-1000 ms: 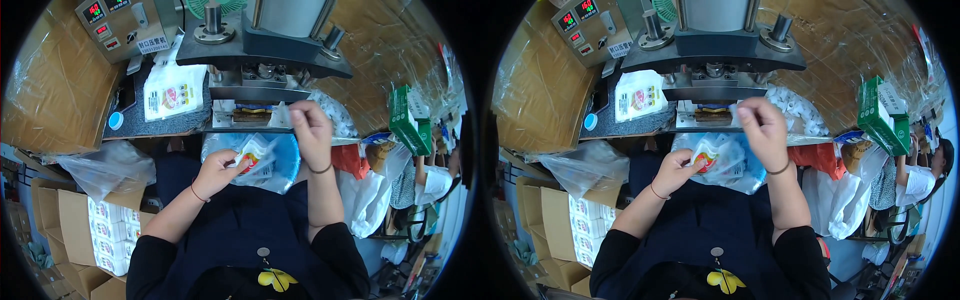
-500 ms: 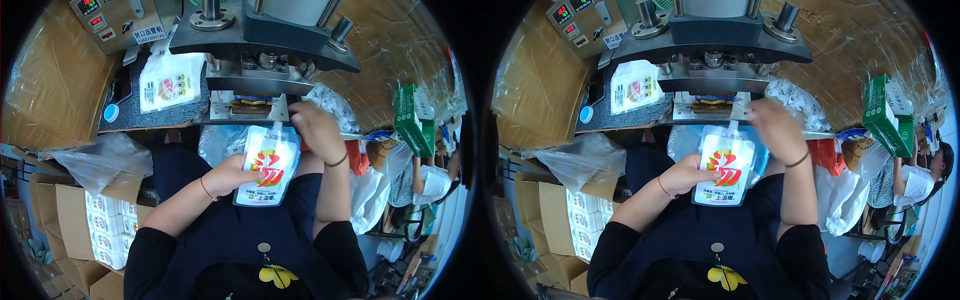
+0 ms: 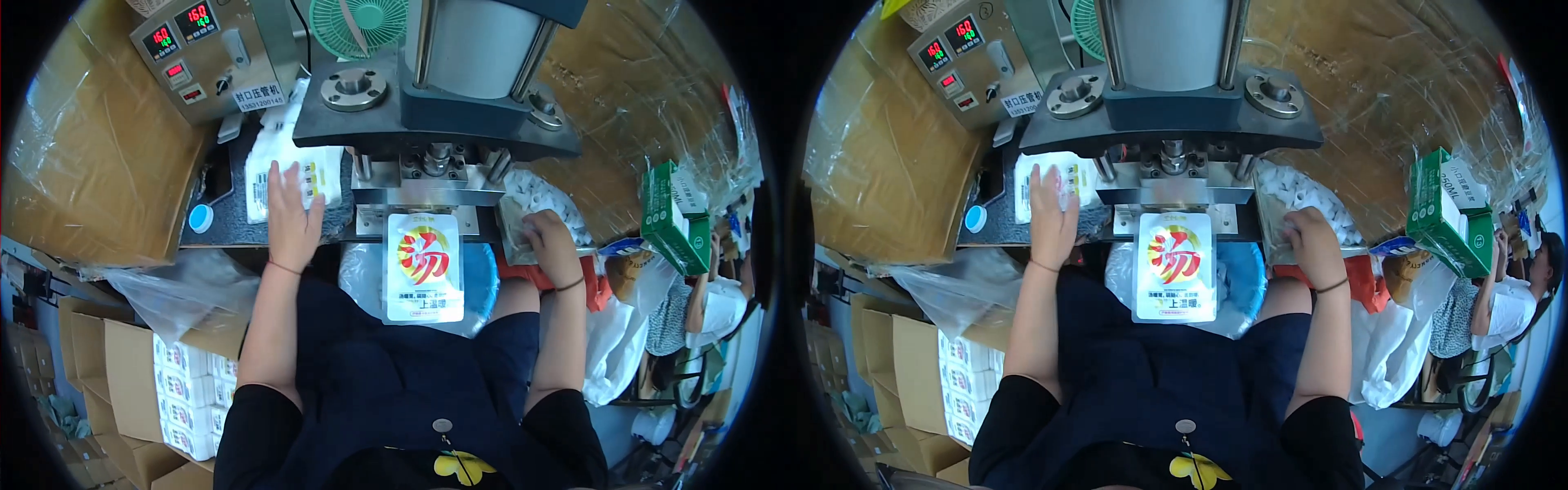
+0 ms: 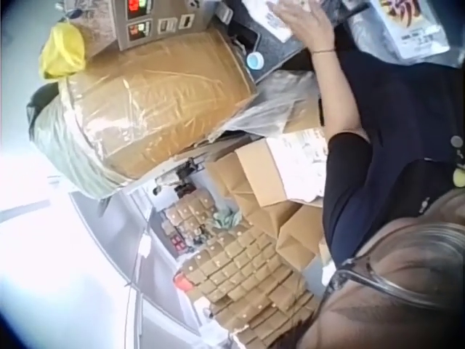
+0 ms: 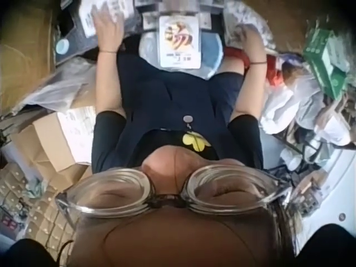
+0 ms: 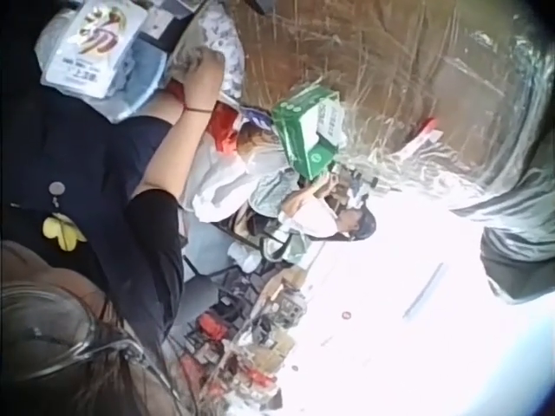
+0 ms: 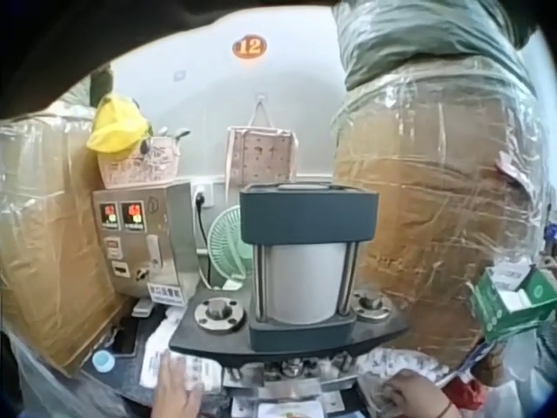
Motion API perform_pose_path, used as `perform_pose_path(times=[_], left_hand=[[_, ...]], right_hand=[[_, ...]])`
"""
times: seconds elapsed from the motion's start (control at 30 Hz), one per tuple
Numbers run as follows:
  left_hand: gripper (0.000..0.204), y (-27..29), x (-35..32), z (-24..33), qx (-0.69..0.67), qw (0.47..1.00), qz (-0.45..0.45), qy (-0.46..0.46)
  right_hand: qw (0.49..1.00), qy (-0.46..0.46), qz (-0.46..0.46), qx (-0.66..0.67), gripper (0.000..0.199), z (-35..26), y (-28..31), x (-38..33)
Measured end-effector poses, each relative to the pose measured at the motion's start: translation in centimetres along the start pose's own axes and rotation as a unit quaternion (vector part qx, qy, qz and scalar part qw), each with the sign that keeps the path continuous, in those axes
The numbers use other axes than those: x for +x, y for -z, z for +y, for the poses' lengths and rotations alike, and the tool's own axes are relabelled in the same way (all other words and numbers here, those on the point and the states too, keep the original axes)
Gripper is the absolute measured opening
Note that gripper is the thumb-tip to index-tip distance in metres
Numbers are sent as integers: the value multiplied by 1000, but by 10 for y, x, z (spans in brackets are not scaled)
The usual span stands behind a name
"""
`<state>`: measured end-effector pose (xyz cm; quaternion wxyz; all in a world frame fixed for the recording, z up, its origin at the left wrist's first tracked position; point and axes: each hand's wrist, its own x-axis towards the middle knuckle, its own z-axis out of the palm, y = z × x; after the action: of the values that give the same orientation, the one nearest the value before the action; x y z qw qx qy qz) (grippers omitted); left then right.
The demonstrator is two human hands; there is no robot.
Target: Operating a heat-sealing machine to seal plastic bags for packaging.
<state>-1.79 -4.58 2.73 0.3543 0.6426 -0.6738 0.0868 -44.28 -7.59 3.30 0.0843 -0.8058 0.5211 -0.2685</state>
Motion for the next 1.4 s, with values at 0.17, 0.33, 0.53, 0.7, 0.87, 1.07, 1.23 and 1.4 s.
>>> perform_pose_path(times=[0.17, 0.33, 0.53, 0.7, 0.87, 1.07, 1.23, 1.4], left_hand=[[44, 10, -54, -38, 33, 978, -175, -104], [20, 17, -83, -4, -511, 818, -144, 220], [22, 10, -82, 58, -453, 827, -291, 161], [31, 3, -93, 93, -635, 611, -384, 275], [29, -6, -97, 108, -677, 491, -456, 304], [31, -13, -92, 102, -678, 476, -476, 295], [31, 16, -88, 45, -658, 624, -298, 299], [39, 12, -135, -52, -807, 469, -202, 296]], right_hand=[[989, -70, 117, 63, 17, -33, 15, -16], [985, 40, 17, 167, 13, -88, -11, -17], [920, 11, -13, 392, 18, -136, -17, 9], [957, 176, -65, 221, 16, -131, -7, 24], [958, 149, -169, 178, 23, -96, 6, 18], [946, 87, -205, 237, 25, -86, 2, 17], [965, 45, -129, 225, 19, -66, 34, -17], [861, -30, -480, 165, 29, -12, -12, -41]])
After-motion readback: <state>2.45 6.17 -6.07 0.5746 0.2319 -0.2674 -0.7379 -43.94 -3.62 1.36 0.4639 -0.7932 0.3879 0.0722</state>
